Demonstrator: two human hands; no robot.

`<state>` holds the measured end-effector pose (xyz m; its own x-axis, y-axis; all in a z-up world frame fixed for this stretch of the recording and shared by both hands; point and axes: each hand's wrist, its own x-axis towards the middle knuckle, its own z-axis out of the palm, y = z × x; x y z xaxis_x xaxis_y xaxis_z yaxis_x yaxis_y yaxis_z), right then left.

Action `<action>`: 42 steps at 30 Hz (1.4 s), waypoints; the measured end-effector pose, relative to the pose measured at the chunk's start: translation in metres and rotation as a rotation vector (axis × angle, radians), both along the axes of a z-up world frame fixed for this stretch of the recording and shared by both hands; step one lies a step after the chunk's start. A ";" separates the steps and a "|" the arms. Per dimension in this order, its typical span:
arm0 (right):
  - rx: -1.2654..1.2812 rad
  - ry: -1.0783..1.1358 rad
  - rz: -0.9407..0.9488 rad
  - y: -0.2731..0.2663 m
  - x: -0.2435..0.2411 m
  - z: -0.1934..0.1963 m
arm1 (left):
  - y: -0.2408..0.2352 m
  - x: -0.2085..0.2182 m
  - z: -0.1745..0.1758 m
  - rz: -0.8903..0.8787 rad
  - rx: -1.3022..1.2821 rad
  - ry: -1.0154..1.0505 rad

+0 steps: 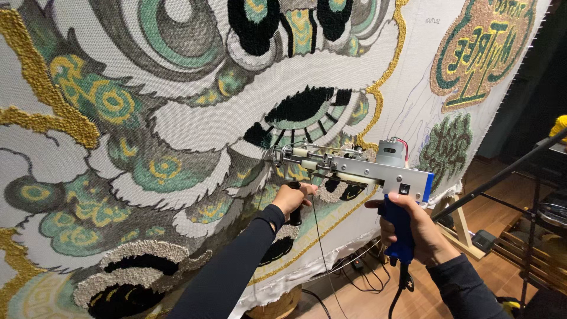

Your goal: The person uses a handheld tufting gun to apply yarn into a stretched canvas, following a pre-drawn design of a stylized face. They guide the tool with both hands to fill in sections of the pattern with consistent loops.

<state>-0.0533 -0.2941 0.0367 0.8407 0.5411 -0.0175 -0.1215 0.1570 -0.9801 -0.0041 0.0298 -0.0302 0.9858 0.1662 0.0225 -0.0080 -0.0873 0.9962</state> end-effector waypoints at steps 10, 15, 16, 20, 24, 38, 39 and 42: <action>0.024 0.057 0.008 0.010 0.002 -0.003 | 0.008 0.006 -0.003 0.045 -0.034 0.011; 0.048 0.076 0.013 0.012 0.002 -0.006 | 0.008 0.007 0.000 0.043 -0.004 0.002; 0.054 0.082 0.007 0.012 0.003 -0.007 | 0.008 0.006 0.001 0.047 -0.008 0.007; 0.058 0.085 0.010 0.012 0.005 -0.008 | 0.006 0.001 0.004 0.064 -0.020 0.040; 0.069 0.080 0.029 0.008 0.007 -0.012 | 0.003 0.000 0.005 0.036 -0.033 0.012; 0.076 0.128 0.037 0.001 0.011 -0.016 | 0.000 -0.010 0.010 0.051 -0.035 0.012; 0.074 0.122 0.035 0.002 0.009 -0.014 | 0.000 -0.009 0.009 0.049 -0.047 0.012; 0.065 0.117 0.038 0.003 0.007 -0.012 | 0.000 -0.007 0.005 0.047 -0.070 0.015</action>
